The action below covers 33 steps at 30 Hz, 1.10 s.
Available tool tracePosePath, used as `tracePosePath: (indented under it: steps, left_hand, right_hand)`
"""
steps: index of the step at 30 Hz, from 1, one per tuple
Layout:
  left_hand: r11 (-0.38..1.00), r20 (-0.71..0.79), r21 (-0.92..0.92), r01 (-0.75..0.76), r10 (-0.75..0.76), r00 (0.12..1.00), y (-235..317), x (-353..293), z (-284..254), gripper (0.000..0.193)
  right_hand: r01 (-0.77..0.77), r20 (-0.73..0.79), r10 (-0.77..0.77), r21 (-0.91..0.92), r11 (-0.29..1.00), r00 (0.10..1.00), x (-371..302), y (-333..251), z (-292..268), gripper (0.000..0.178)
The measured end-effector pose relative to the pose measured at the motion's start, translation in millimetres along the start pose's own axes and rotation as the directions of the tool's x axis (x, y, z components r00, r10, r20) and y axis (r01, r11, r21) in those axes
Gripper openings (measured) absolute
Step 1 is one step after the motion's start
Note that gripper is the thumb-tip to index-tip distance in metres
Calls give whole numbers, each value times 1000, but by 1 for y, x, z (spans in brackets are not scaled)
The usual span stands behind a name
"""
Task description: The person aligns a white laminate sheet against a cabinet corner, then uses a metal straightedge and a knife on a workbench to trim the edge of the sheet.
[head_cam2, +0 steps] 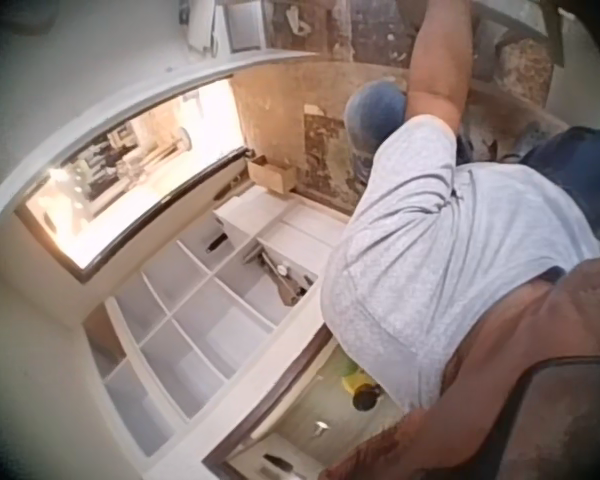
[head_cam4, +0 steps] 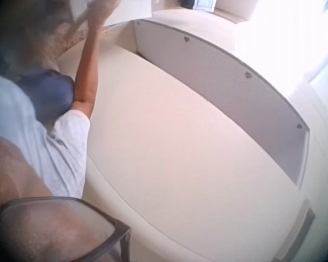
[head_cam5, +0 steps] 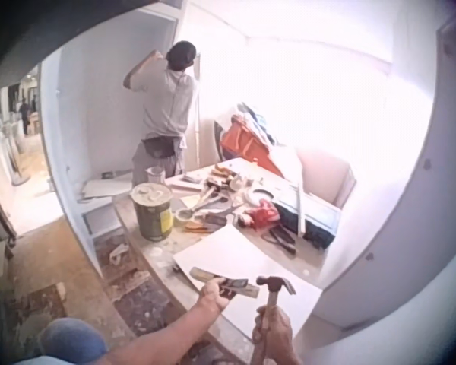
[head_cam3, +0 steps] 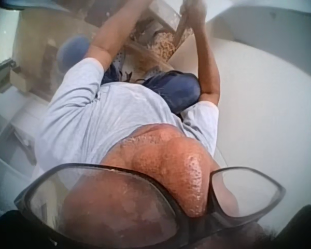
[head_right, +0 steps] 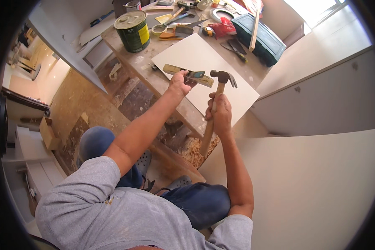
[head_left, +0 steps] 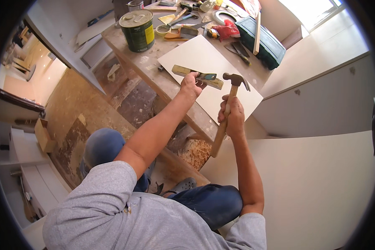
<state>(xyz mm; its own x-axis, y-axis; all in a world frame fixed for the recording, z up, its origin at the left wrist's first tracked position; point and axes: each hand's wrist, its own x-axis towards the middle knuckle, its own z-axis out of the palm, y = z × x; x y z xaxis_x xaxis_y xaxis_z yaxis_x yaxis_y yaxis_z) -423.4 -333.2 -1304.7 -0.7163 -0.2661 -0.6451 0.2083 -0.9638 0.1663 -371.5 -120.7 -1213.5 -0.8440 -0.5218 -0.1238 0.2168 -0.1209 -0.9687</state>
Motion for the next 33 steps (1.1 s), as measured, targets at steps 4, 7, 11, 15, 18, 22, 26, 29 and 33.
tracePosePath:
  steps: [4, 7, 11, 15, 18, 22, 26, 29, 33]
  left_hand:
    - [1000, 19, 28, 8, -9, 1000, 2, 11, -12, 17]
    - [999, -97, 5, -51, 52, 994, 0, 17, -17, 16]
    - [994, -126, 99, -45, 57, 990, -3, 26, -28, 15]
    - [981, 28, 162, -109, 106, 994, 20, 45, -48, 18]
    - [964, 148, 206, -168, 139, 979, -9, 19, -26, 17]
    - [948, 132, 308, -76, 36, 991, -3, -15, 5, 20]
    - [929, 338, 343, -138, 15, 941, -12, -57, 33, 25]
    - [931, 459, 365, -11, -170, 872, -13, -79, 44, 48]
    - [874, 463, 454, -175, -63, 884, -19, -103, 59, 42]
  right_hand:
    - [-56, 41, 59, -78, 995, 997, 0, 11, 10, 43]
    - [-79, 22, 77, 95, 992, 997, -1, 10, 3, 43]
    - [-51, -45, 48, -61, 997, 998, 11, 5, -32, 42]
    - [-3, -47, -5, -152, 988, 999, 21, 8, -27, 42]
    - [86, -29, -91, -159, 984, 995, 19, 3, -32, 43]
    - [270, 36, -275, -350, 897, 961, 9, -46, -13, 38]
    - [436, 173, -587, -833, 340, 790, 10, -55, -43, 29]
    - [464, 192, -605, -821, 332, 772, -4, -51, -36, 23]
    - [613, 287, -718, -753, 241, 634, -20, -71, -19, 20]
